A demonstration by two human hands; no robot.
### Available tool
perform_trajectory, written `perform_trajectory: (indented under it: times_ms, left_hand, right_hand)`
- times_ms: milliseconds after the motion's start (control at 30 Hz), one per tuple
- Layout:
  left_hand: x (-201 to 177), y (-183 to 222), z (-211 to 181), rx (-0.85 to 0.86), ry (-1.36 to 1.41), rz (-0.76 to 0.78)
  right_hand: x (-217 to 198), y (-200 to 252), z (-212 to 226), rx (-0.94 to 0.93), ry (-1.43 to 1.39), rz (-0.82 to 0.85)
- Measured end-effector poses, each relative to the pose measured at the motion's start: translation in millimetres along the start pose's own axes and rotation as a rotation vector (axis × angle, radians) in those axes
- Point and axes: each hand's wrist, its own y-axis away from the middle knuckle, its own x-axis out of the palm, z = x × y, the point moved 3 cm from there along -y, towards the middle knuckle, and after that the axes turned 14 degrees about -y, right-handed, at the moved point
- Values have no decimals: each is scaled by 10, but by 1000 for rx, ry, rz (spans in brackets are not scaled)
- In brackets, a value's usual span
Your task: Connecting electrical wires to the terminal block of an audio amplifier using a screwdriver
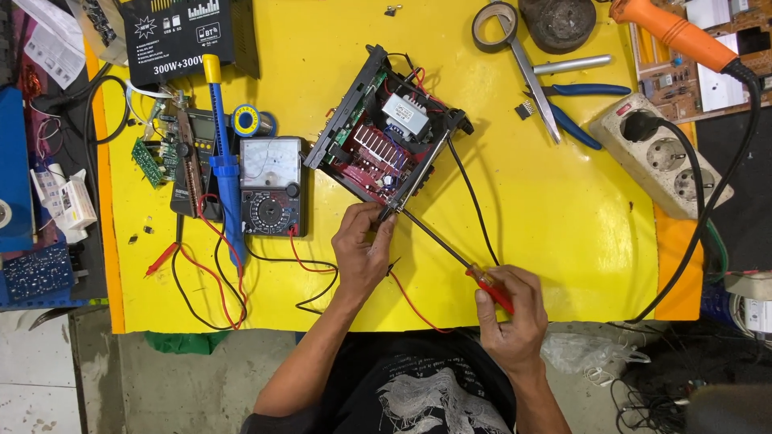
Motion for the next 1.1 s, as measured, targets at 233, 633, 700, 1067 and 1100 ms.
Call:
perform_trajectory:
  times_ms: [233, 633, 700, 1067, 1100]
  left_hand:
    - [-1, 3, 10, 4, -1, 8]
    - [-3, -5, 31, 19, -3, 7]
    - [-4, -1, 33, 19, -3, 7]
    - [-12, -16, 17, 17, 24, -3]
    - [-11, -14, 15, 21, 22, -5]
  right_hand:
    - [2, 151, -166, 126, 41, -45]
    - [33, 126, -149, 18, 55, 16]
    - [7, 225, -261, 71, 110, -37]
    - [19, 193, -203, 64, 123, 21]
    - [23, 217, -223, 85, 163, 40]
